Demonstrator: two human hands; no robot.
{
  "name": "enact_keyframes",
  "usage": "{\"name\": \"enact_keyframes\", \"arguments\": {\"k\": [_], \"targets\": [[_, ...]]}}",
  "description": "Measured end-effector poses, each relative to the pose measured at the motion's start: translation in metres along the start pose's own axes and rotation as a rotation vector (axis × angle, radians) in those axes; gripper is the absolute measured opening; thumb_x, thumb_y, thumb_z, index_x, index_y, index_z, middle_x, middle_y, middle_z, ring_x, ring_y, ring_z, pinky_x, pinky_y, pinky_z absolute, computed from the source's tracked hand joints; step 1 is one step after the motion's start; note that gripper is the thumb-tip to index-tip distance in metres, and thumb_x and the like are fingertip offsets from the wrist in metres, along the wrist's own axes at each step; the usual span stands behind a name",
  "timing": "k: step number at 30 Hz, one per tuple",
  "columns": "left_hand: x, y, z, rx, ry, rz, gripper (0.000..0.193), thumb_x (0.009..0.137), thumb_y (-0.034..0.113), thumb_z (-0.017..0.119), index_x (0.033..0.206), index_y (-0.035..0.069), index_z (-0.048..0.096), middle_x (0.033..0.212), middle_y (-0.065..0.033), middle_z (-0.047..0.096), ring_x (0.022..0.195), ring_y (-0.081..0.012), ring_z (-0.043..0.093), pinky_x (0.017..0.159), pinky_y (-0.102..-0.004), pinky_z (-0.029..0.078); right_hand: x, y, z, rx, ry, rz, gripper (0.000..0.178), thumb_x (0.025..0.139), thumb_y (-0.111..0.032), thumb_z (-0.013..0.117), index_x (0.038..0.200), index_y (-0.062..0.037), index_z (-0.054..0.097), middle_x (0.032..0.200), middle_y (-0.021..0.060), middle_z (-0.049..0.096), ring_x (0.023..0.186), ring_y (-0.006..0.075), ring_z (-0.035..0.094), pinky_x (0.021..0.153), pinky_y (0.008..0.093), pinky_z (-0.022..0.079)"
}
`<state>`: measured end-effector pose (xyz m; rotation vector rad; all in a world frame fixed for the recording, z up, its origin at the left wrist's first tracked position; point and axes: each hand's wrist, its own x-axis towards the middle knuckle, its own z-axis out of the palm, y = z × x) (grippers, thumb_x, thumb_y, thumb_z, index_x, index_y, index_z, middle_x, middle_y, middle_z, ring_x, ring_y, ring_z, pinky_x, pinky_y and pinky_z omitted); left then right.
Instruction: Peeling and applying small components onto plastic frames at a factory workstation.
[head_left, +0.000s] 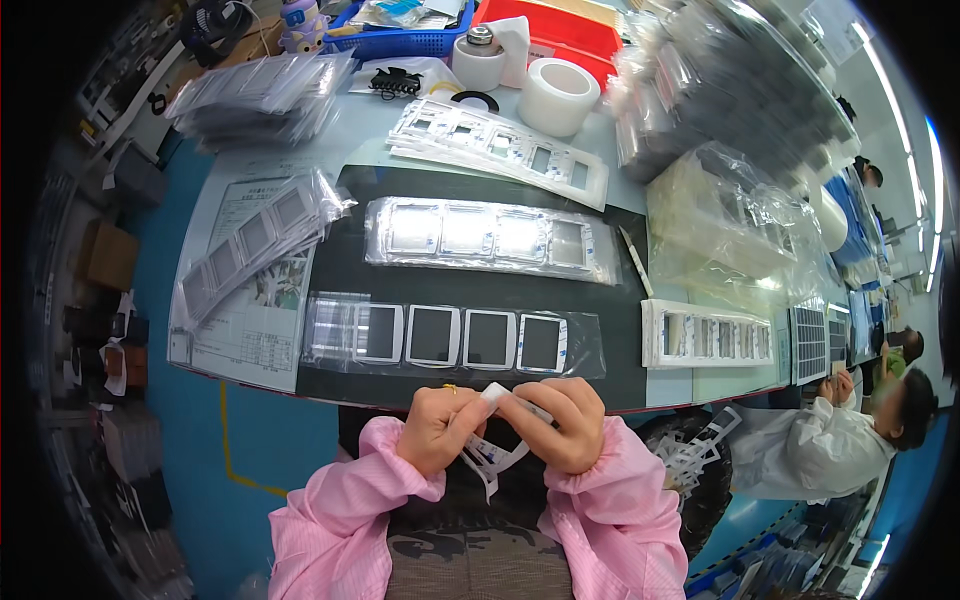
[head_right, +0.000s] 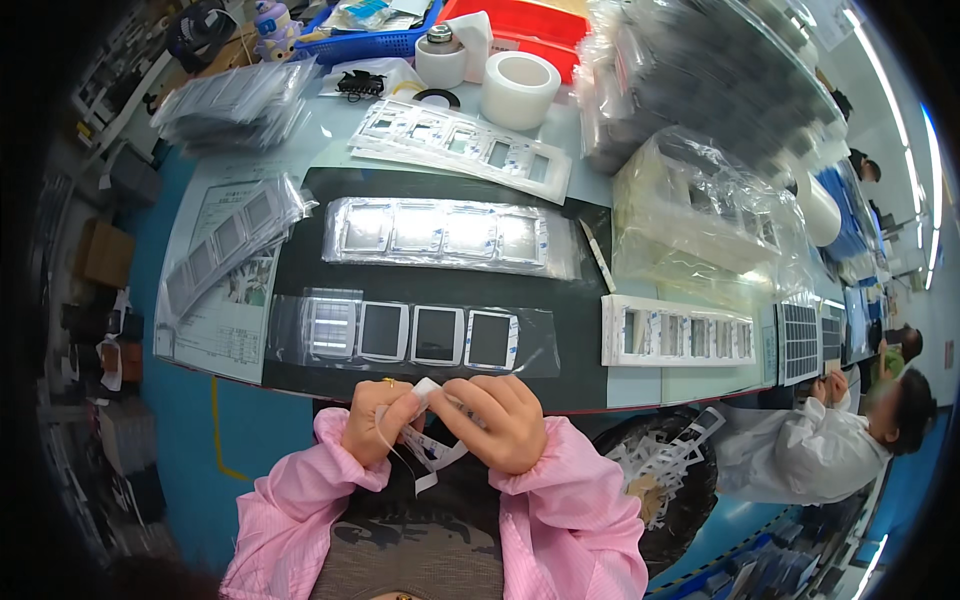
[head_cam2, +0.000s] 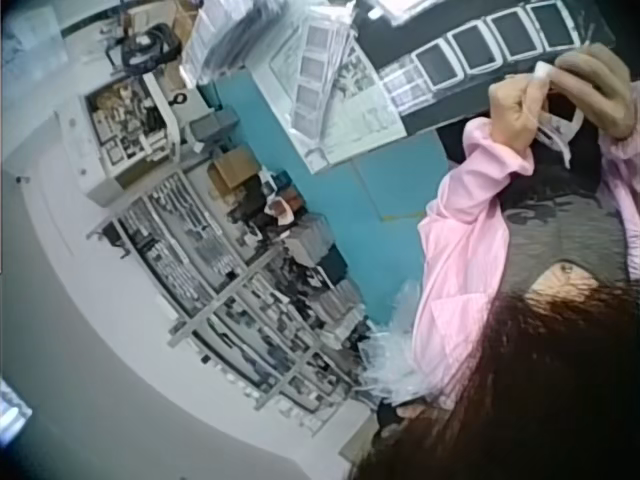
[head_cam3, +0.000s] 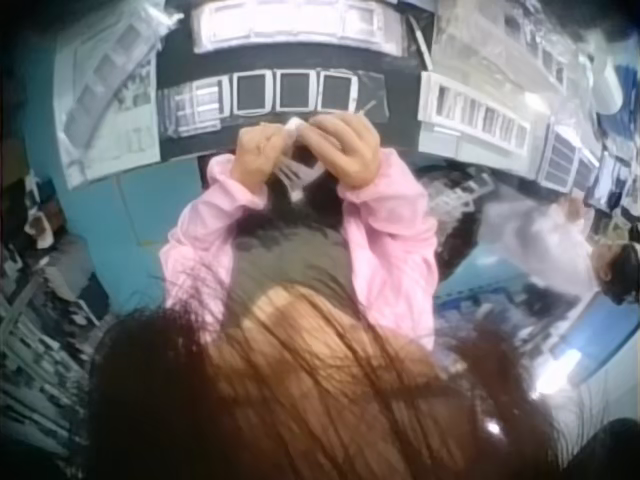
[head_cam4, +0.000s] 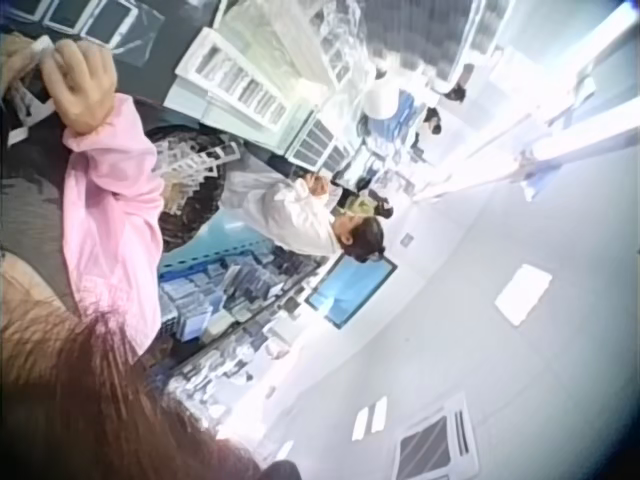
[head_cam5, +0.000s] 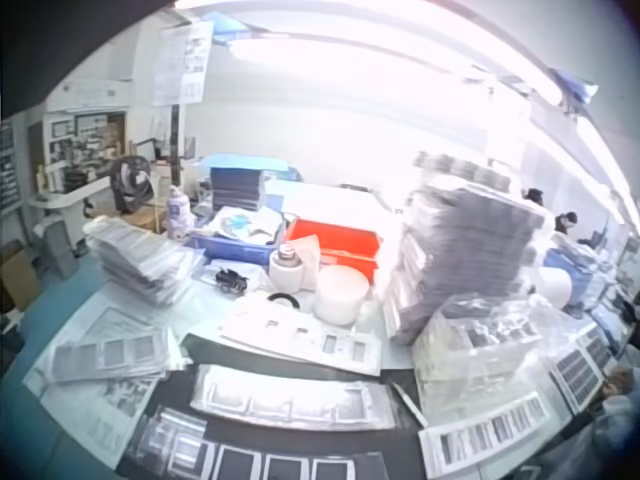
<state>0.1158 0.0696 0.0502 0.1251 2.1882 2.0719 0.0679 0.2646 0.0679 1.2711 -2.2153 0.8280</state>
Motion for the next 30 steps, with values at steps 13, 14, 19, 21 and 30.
{"name": "enact_keyframes", "arguments": {"k": [13, 14, 19, 21, 30], "targets": [[-0.010, -0.014, -0.049, -0.250, 0.415, -0.195, 0.040, 0.104, 0.038, 0.047, 0.081, 0.006, 0.053, 0.058, 0.0019, 0.049, 0.043, -0.0037, 0.040, 0.039, -0.0208, 0.029, -0.010, -0.011, -0.062, 0.637, 0.249, 0.260, 0.006, 0.083, -0.002, 0.063, 0.089, -0.0042, 0.061, 0.085, 0.0099, 0.063, 0.072, 0.0216, 0.056, 0.066, 0.0336, 0.044], [-0.014, -0.014, -0.050, -0.252, 0.335, -0.233, 0.036, 0.102, 0.035, 0.051, 0.082, 0.006, 0.054, 0.060, 0.0027, 0.050, 0.048, -0.0031, 0.043, 0.042, -0.0203, 0.031, -0.008, -0.009, -0.059, 0.597, 0.302, 0.370, 0.006, 0.084, -0.001, 0.061, 0.089, -0.0032, 0.061, 0.085, 0.0101, 0.062, 0.073, 0.0205, 0.056, 0.067, 0.0331, 0.044], [-0.027, -0.009, -0.030, 0.177, 0.113, -0.030, 0.017, 0.078, 0.004, 0.075, 0.085, 0.003, 0.060, 0.074, -0.0024, 0.060, 0.064, -0.0069, 0.053, 0.059, -0.0248, 0.044, 0.005, 0.034, -0.010, 0.638, 0.181, 0.661, 0.018, 0.081, 0.006, 0.066, 0.098, 0.0005, 0.059, 0.088, 0.0080, 0.060, 0.075, 0.0161, 0.054, 0.073, 0.0281, 0.044], [-0.022, -0.006, -0.021, 0.293, 0.089, -0.015, 0.012, 0.078, 0.001, 0.072, 0.088, 0.002, 0.066, 0.072, -0.0078, 0.064, 0.059, -0.0133, 0.059, 0.057, -0.0255, 0.045, 0.008, 0.041, 0.012, 0.666, 0.193, 0.793, 0.022, 0.080, 0.003, 0.071, 0.098, -0.0015, 0.060, 0.085, 0.0058, 0.060, 0.076, 0.0144, 0.055, 0.073, 0.0278, 0.044], [-0.013, -0.025, -0.015, 0.855, 0.165, 0.226, 0.041, 0.074, 0.009, 0.069, 0.115, 0.015, 0.069, 0.063, -0.0017, 0.060, 0.052, -0.0195, 0.061, 0.046, -0.0319, 0.047, 0.001, 0.062, 0.046, 0.590, 0.025, 0.705, 0.027, 0.073, 0.001, 0.076, 0.096, -0.0036, 0.062, 0.080, 0.0049, 0.061, 0.076, 0.0180, 0.058, 0.073, 0.0296, 0.045]]}}
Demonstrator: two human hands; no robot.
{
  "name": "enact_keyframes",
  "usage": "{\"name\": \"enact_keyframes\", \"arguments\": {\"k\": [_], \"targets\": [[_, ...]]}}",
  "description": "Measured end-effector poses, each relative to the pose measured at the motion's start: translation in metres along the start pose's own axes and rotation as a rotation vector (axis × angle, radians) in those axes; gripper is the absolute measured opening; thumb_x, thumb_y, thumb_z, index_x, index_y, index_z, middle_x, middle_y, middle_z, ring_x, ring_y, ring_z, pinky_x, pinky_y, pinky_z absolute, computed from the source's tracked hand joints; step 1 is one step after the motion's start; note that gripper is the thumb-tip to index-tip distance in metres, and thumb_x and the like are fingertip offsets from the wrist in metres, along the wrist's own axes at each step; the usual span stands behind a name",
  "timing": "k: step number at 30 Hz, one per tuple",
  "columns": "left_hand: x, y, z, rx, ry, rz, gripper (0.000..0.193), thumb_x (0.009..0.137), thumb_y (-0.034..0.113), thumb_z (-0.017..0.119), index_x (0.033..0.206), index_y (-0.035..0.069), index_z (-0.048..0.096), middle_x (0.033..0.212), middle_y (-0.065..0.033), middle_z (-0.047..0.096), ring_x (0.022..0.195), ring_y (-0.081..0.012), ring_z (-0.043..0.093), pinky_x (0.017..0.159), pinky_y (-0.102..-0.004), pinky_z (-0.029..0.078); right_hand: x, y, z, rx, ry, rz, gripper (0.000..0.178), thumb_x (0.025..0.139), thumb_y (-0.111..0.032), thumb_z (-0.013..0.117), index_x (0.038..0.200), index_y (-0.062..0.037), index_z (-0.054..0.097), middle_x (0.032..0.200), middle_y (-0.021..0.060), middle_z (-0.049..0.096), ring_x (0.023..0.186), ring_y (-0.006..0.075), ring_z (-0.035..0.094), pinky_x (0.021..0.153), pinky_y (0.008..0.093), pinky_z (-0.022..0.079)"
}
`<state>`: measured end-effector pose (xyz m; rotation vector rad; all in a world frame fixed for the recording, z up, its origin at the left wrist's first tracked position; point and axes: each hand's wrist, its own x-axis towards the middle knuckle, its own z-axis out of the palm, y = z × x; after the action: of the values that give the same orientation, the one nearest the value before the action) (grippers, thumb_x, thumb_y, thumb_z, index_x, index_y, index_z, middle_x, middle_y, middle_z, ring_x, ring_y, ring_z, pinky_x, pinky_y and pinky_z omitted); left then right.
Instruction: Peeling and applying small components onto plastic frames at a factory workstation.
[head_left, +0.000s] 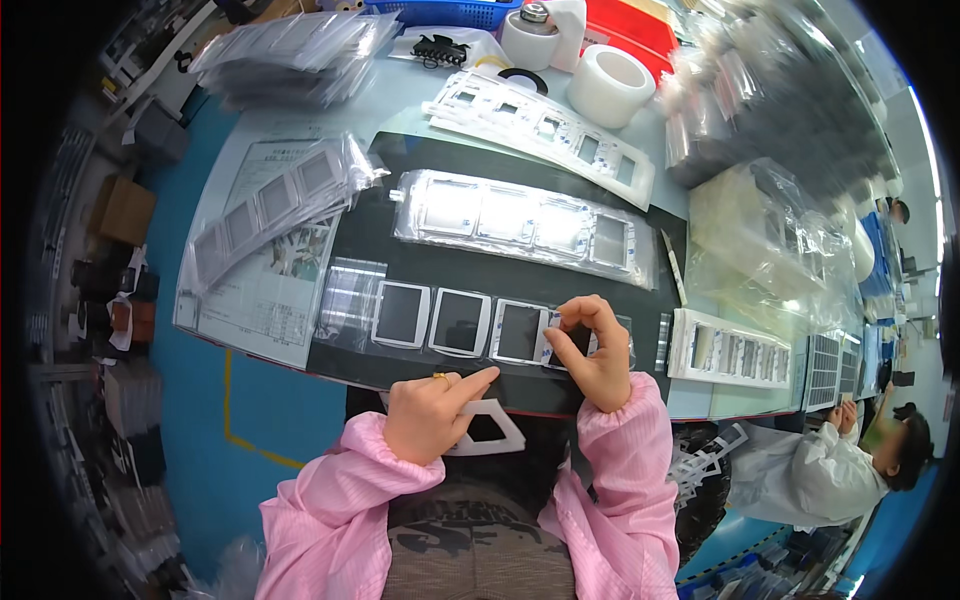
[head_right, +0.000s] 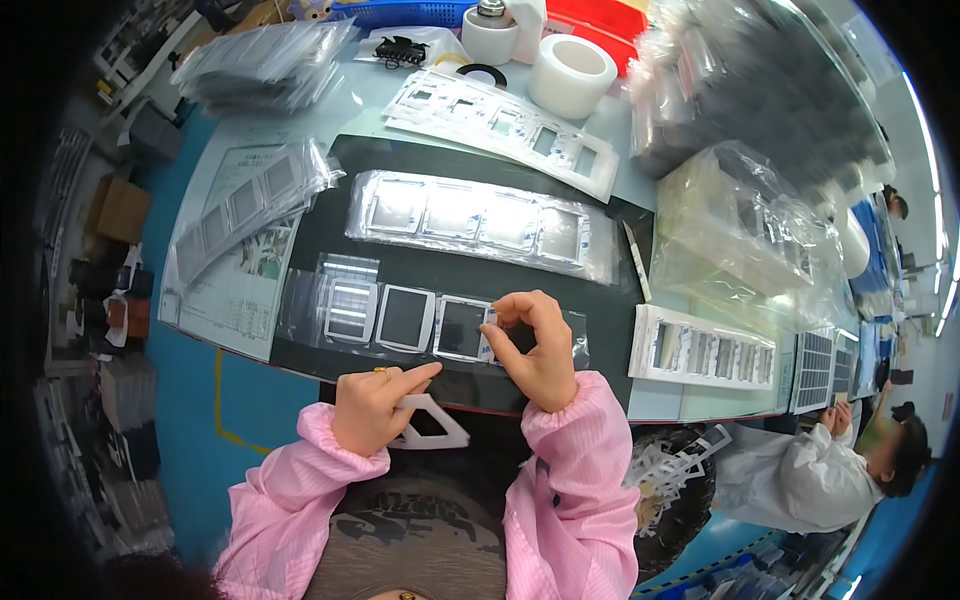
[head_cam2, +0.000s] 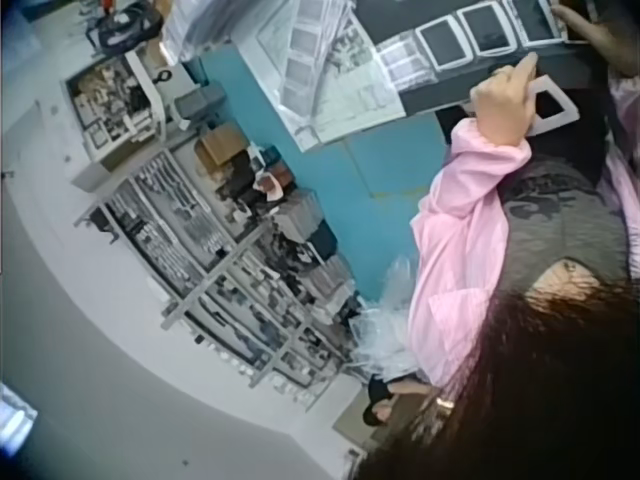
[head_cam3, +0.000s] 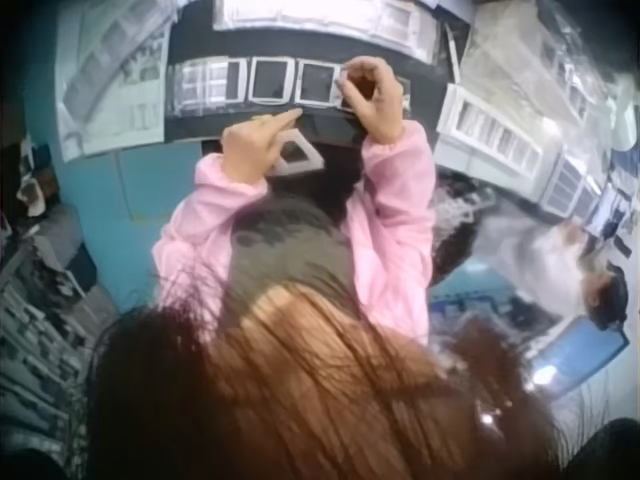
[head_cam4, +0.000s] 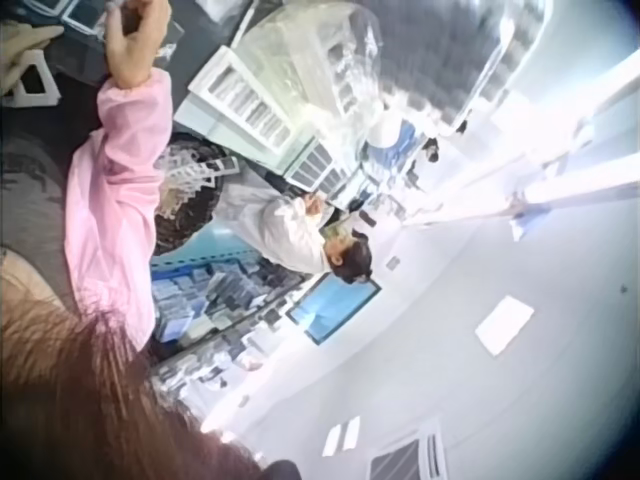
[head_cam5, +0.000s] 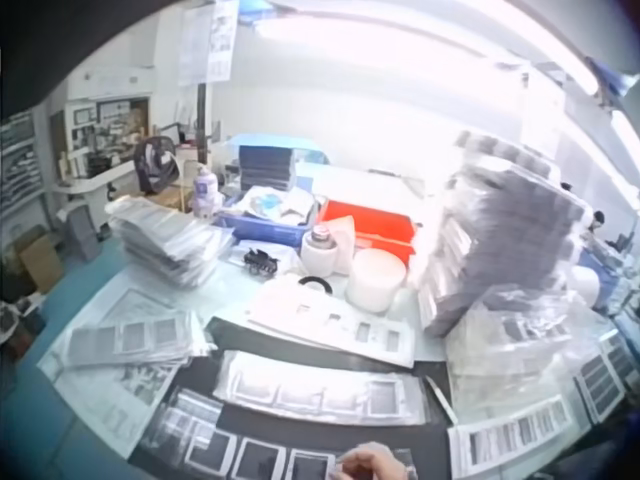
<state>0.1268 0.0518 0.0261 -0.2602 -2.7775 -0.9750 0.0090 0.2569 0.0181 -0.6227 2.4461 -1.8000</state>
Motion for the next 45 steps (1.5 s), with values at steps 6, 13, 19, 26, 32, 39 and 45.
{"name": "enact_keyframes", "arguments": {"k": [6, 13, 19, 26, 32, 39, 45], "targets": [[0.0018, -0.0024, 0.0042, 0.032, -0.014, -0.027, 0.043, 0.075, 0.011, 0.069, 0.118, 0.016, 0.068, 0.065, -0.0011, 0.060, 0.053, -0.0196, 0.062, 0.046, -0.0323, 0.047, -0.0008, 0.0049, -0.0005, -0.125, -0.027, -0.142, 0.028, 0.073, -0.001, 0.077, 0.096, -0.0057, 0.062, 0.076, 0.0035, 0.061, 0.075, 0.0199, 0.059, 0.090, 0.0364, 0.044], [0.0022, -0.0033, 0.0049, 0.032, -0.018, -0.034, 0.044, 0.075, 0.012, 0.070, 0.119, 0.016, 0.068, 0.064, -0.0016, 0.060, 0.053, -0.0198, 0.062, 0.046, -0.0322, 0.047, -0.0006, 0.0054, 0.0015, -0.131, -0.033, -0.126, 0.028, 0.072, -0.002, 0.078, 0.096, -0.0062, 0.062, 0.075, 0.0030, 0.061, 0.072, 0.0211, 0.059, 0.096, 0.0396, 0.042], [0.0043, -0.0006, 0.0046, 0.014, 0.005, -0.049, 0.038, 0.077, 0.011, 0.070, 0.115, 0.015, 0.070, 0.062, -0.0028, 0.059, 0.051, -0.0201, 0.061, 0.046, -0.0324, 0.046, -0.0008, 0.0046, 0.0033, -0.137, -0.031, -0.130, 0.028, 0.073, -0.001, 0.077, 0.095, -0.0064, 0.062, 0.075, 0.0032, 0.060, 0.073, 0.0214, 0.059, 0.095, 0.0400, 0.043], [0.0050, 0.0003, 0.0049, 0.004, 0.030, -0.060, 0.033, 0.079, 0.010, 0.070, 0.111, 0.015, 0.072, 0.059, -0.0039, 0.057, 0.050, -0.0202, 0.059, 0.047, -0.0327, 0.044, 0.0011, 0.0031, 0.0024, -0.177, -0.038, -0.175, 0.027, 0.072, -0.001, 0.077, 0.095, -0.0063, 0.062, 0.075, 0.0035, 0.059, 0.072, 0.0222, 0.058, 0.096, 0.0408, 0.043], [0.0035, -0.0003, 0.0062, 0.005, 0.040, -0.059, 0.038, 0.077, 0.009, 0.070, 0.114, 0.015, 0.072, 0.058, -0.0033, 0.056, 0.049, -0.0201, 0.058, 0.047, -0.0325, 0.044, 0.0004, 0.0029, 0.0027, -0.185, -0.040, -0.173, 0.027, 0.073, -0.001, 0.077, 0.094, -0.0064, 0.062, 0.074, 0.0034, 0.059, 0.071, 0.0220, 0.058, 0.096, 0.0416, 0.043], [0.0033, 0.0004, 0.0070, 0.032, 0.044, -0.062, 0.045, 0.072, 0.007, 0.069, 0.116, 0.015, 0.071, 0.059, -0.0032, 0.056, 0.050, -0.0204, 0.058, 0.047, -0.0326, 0.045, 0.0004, 0.0035, 0.0025, -0.186, -0.044, -0.175, 0.026, 0.073, -0.001, 0.076, 0.095, -0.0067, 0.062, 0.074, 0.0032, 0.058, 0.071, 0.0223, 0.058, 0.096, 0.0421, 0.043], [0.0025, -0.0011, 0.0077, 0.047, 0.024, -0.061, 0.046, 0.072, 0.006, 0.068, 0.117, 0.016, 0.071, 0.061, -0.0038, 0.058, 0.051, -0.0207, 0.060, 0.048, -0.0329, 0.046, 0.0007, 0.0059, 0.0030, -0.208, -0.044, -0.209, 0.027, 0.074, -0.001, 0.076, 0.096, -0.0069, 0.061, 0.075, 0.0036, 0.058, 0.073, 0.0230, 0.058, 0.095, 0.0421, 0.044]]}}
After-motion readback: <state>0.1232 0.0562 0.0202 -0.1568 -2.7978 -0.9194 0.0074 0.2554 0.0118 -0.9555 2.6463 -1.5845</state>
